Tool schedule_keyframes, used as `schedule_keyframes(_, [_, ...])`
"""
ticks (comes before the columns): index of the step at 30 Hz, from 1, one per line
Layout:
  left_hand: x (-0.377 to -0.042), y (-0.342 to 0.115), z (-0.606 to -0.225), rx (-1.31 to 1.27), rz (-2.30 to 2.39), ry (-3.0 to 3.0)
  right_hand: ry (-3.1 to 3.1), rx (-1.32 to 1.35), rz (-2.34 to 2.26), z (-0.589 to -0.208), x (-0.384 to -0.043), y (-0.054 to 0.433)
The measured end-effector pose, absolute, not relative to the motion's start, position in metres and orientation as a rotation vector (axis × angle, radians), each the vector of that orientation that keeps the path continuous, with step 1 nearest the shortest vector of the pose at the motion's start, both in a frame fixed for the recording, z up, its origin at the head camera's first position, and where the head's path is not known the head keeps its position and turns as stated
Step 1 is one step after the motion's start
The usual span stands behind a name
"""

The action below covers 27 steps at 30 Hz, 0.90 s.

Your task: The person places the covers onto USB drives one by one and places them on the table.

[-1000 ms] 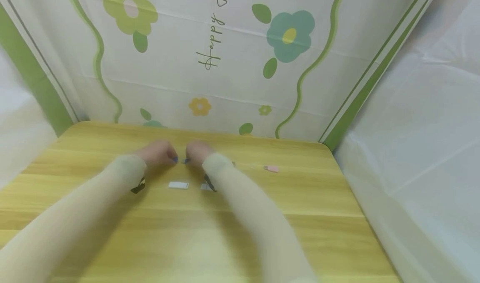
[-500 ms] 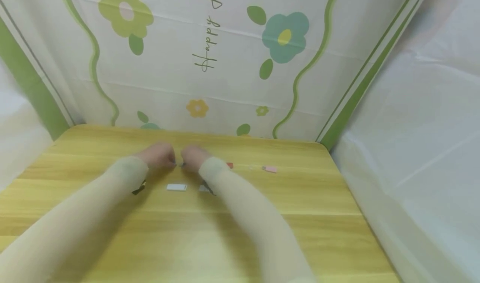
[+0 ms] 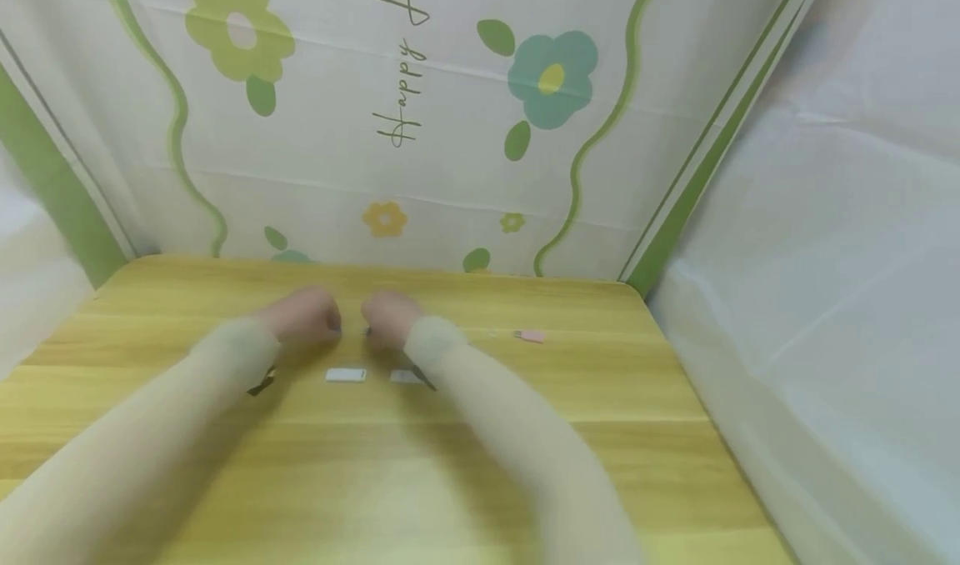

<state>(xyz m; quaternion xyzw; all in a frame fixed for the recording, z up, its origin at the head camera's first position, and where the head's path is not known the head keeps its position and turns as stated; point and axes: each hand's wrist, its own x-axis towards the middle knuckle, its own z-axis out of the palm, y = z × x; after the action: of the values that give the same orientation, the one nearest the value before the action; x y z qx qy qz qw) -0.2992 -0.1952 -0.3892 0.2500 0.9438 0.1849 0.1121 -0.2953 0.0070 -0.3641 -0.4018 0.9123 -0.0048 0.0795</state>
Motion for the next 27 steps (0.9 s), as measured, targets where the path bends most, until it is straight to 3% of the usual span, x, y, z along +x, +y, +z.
schedule_keyframes(12, [-0.244,-0.179,-0.363,0.944,0.724,2.757,2.785,-1.284,-0.227,-0.346,-0.250,0.063])
schedule_keyframes(27, [-0.169,-0.143,-0.351,1.201,0.677,2.836,2.848,-1.400,-0.496,-0.361,-0.185,0.128])
